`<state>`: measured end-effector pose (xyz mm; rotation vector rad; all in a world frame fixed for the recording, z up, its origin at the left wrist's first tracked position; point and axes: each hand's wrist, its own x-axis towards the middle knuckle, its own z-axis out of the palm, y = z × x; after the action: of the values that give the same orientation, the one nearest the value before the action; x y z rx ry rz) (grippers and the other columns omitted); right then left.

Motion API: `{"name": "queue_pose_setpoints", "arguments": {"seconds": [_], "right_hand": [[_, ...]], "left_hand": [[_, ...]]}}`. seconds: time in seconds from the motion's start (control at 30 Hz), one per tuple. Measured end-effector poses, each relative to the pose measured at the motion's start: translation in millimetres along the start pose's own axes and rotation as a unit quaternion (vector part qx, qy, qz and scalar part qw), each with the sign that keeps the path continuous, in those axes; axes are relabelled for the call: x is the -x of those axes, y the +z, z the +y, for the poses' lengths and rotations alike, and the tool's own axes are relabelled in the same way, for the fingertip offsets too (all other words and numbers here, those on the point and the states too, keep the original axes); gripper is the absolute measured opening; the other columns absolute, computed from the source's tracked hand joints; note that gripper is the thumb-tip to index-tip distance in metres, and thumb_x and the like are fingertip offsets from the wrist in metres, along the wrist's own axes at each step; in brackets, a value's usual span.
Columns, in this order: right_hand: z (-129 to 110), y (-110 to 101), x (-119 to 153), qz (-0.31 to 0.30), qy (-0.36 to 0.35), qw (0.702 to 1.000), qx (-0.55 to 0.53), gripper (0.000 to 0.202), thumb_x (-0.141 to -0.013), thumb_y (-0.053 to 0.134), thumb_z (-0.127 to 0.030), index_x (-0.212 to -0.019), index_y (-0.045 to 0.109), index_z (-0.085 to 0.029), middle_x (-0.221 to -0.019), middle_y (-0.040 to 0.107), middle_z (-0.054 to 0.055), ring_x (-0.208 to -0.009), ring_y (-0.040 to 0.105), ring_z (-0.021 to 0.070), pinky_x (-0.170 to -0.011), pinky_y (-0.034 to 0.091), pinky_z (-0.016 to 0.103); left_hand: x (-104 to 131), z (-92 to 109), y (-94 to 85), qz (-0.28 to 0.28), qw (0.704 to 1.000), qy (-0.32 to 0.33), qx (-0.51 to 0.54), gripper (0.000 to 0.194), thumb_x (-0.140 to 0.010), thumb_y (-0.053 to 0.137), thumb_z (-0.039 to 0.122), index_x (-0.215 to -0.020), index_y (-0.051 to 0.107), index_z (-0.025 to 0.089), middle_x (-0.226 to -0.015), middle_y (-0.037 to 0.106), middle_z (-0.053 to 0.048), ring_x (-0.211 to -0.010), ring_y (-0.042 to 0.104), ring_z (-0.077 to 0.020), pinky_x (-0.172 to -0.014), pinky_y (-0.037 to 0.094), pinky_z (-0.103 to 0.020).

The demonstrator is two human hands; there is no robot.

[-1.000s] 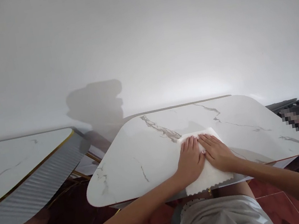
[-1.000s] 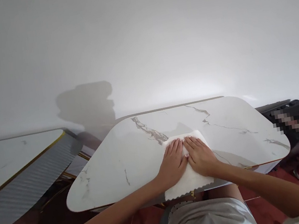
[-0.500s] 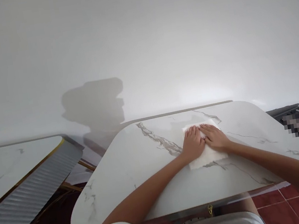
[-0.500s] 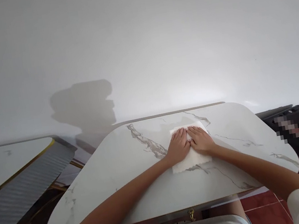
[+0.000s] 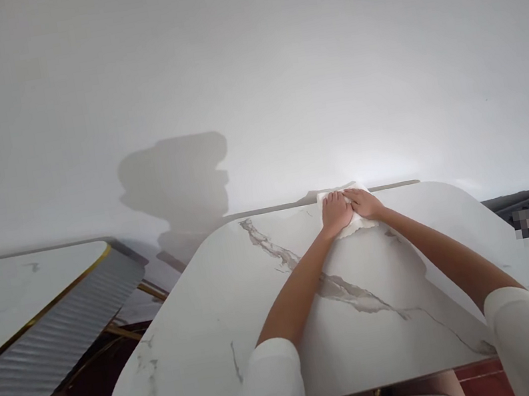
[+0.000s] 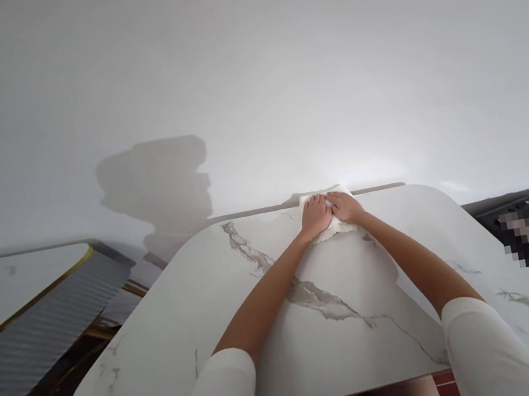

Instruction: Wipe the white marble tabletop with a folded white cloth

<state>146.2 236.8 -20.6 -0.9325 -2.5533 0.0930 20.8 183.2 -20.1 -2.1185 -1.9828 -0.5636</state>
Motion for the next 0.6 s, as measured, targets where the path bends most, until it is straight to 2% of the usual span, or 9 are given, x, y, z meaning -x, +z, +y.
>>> {"name": "queue_pose_setpoints", "arguments": {"seconds": [0.1, 0.23, 0.43, 0.6], "right_hand": [[17, -4, 11, 0.004, 0.019, 1.0, 0.005, 0.05, -0.084, 0.035, -0.014, -0.132, 0.048, -0.007, -0.137, 0.048, 0.014, -0.129, 0.041, 0.023, -0.109, 0.03, 0.038], [20, -14, 44, 0.007, 0.05, 0.998, 0.03, 0.05, -0.088, 0.031, -0.018, -0.136, 0.043, -0.01, -0.141, 0.044, 0.012, -0.132, 0.036, 0.0237, -0.109, 0.029, 0.042], [-13, -29, 98, -0.018, 0.078, 0.995, 0.055, 0.051, -0.089, 0.03, -0.017, -0.139, 0.038, -0.007, -0.144, 0.038, 0.014, -0.135, 0.031, 0.0246, -0.11, 0.027, 0.044], [-46, -39, 136, -0.016, 0.069, 0.996, 0.057, 0.051, -0.089, 0.031, -0.018, -0.139, 0.038, -0.01, -0.144, 0.04, 0.012, -0.134, 0.033, 0.0239, -0.11, 0.029, 0.044]], "left_hand": [[-7, 16, 3.3, 0.003, 1.0, 0.025, 0.006, 0.035, -0.086, 0.035, 0.019, -0.117, 0.051, 0.009, -0.117, 0.056, -0.014, -0.116, 0.046, -0.0254, -0.1, 0.032, -0.039], [5, 39, 1.4, 0.003, 0.998, 0.062, 0.018, 0.042, -0.087, 0.033, 0.019, -0.126, 0.045, 0.008, -0.131, 0.049, -0.014, -0.124, 0.04, -0.0253, -0.104, 0.03, -0.039], [49, 62, -9.6, -0.022, 0.996, 0.077, 0.032, 0.049, -0.088, 0.032, 0.023, -0.133, 0.038, 0.005, -0.14, 0.042, -0.016, -0.13, 0.035, -0.0269, -0.107, 0.026, -0.042], [94, 75, -25.5, -0.044, 0.996, 0.067, 0.035, 0.053, -0.088, 0.032, 0.025, -0.136, 0.036, 0.003, -0.143, 0.038, -0.017, -0.132, 0.033, -0.0302, -0.108, 0.025, -0.045]]}}
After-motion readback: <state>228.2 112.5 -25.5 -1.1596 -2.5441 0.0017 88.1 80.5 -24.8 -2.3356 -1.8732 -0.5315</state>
